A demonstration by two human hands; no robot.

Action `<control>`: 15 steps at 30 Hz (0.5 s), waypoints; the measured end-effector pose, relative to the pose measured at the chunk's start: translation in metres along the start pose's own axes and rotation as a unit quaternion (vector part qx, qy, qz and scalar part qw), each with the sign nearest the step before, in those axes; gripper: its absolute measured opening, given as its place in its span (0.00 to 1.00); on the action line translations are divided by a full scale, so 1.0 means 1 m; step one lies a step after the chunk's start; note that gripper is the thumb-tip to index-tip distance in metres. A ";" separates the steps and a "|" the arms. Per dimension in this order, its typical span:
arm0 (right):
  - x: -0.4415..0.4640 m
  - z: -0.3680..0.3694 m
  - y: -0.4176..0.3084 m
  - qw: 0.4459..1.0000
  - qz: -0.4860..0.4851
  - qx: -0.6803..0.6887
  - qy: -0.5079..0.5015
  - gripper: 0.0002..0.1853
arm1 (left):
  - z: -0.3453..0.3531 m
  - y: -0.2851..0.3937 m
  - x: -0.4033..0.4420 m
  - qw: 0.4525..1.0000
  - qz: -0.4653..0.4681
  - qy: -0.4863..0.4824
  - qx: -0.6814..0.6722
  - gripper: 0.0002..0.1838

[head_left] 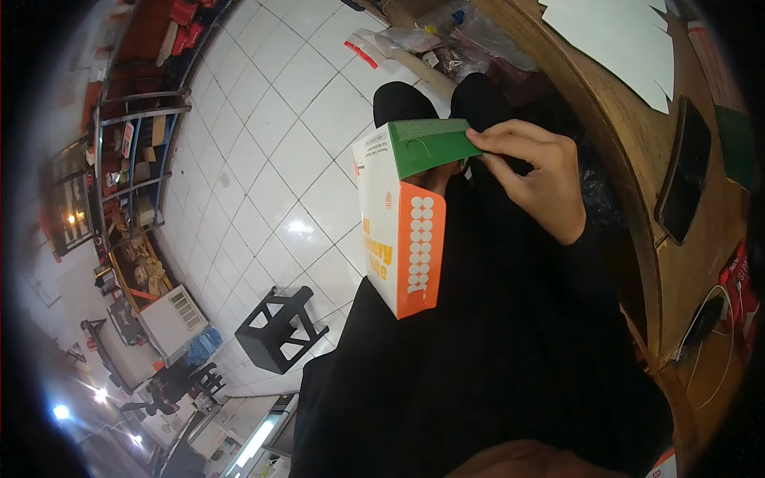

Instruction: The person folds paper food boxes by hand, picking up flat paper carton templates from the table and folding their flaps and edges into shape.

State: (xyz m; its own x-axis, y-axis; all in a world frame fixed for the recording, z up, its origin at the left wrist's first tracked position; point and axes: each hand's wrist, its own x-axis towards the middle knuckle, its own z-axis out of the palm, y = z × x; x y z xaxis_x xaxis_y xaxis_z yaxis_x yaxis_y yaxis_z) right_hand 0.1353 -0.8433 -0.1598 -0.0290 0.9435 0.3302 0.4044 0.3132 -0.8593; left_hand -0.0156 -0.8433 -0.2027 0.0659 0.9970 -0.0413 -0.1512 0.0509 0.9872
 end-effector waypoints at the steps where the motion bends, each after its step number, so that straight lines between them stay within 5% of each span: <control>1: 0.001 -0.001 0.000 1.000 -0.016 0.001 -0.023 0.11 | 0.000 0.002 0.001 1.000 -0.001 -0.003 0.003 0.12; 4: 0.005 -0.002 -0.001 0.997 0.046 0.052 -0.041 0.10 | -0.001 0.005 0.000 1.000 -0.006 -0.012 0.011 0.12; 15: 0.007 -0.007 0.006 0.996 -0.001 0.037 -0.078 0.09 | -0.003 0.012 -0.002 0.999 -0.018 -0.032 0.033 0.13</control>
State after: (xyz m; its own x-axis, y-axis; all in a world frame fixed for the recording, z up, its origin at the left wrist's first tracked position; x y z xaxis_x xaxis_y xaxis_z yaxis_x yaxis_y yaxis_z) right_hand 0.1436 -0.8350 -0.1600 -0.1749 0.9461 0.2727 0.3350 0.3176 -0.8871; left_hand -0.0210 -0.8443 -0.1908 0.1331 0.9887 -0.0693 -0.0821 0.0807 0.9934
